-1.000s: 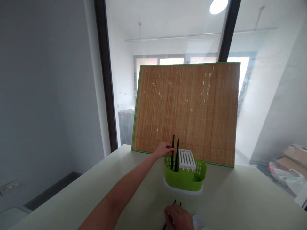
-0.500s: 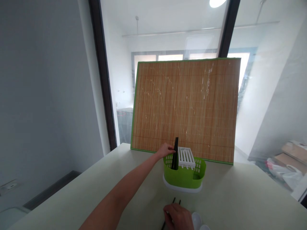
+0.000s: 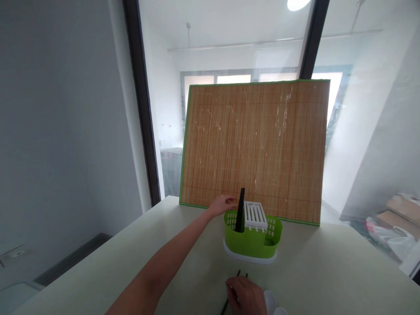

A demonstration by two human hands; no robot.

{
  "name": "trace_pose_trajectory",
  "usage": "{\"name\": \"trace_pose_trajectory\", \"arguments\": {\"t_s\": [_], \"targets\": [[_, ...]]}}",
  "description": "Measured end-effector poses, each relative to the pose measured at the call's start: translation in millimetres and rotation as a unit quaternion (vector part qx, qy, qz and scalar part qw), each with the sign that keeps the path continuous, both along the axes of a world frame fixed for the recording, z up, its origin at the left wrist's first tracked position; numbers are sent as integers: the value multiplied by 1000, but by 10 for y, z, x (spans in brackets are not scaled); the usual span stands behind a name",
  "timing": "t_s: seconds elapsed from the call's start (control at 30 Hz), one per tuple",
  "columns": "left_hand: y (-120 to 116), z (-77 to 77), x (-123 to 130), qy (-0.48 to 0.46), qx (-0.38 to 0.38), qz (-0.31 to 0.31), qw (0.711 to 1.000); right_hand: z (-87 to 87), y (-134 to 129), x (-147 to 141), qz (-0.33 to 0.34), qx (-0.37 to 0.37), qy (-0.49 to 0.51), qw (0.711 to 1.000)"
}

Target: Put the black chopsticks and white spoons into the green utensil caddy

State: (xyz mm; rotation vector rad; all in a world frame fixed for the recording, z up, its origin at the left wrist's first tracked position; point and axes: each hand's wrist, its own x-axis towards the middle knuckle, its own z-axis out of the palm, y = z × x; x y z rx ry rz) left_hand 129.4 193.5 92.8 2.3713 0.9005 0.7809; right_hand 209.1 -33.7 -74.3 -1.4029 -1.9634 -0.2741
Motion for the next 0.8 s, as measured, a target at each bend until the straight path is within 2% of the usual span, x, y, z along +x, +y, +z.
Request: {"name": "trace_pose_trajectory", "arguments": {"t_s": [0.1,0.17,0.27,0.33,0.43,0.57,0.8], "targets": [[-319,-98,-285,-22,13,40,999,35,-8,64,-34,7,54,998],[-650,-302,-494,-15,13,57,998,60,-14,114,-67,8,102,992],[-1234,-732,-733,91,4,86,992,91,-25,171,-109,1,161,981],[-1586,-994,-799,178,-5,99,979,103,-31,188,-120,-4,184,976],[-1934,-1215,-769,303,-31,101,947,110,-40,188,-119,-8,197,973],[-2072,-1223,-682,363,-69,124,921,105,-46,174,-97,-10,183,978],[-1942,-1117,-869,374,-62,169,910,103,-36,100,-56,16,161,985]]}}
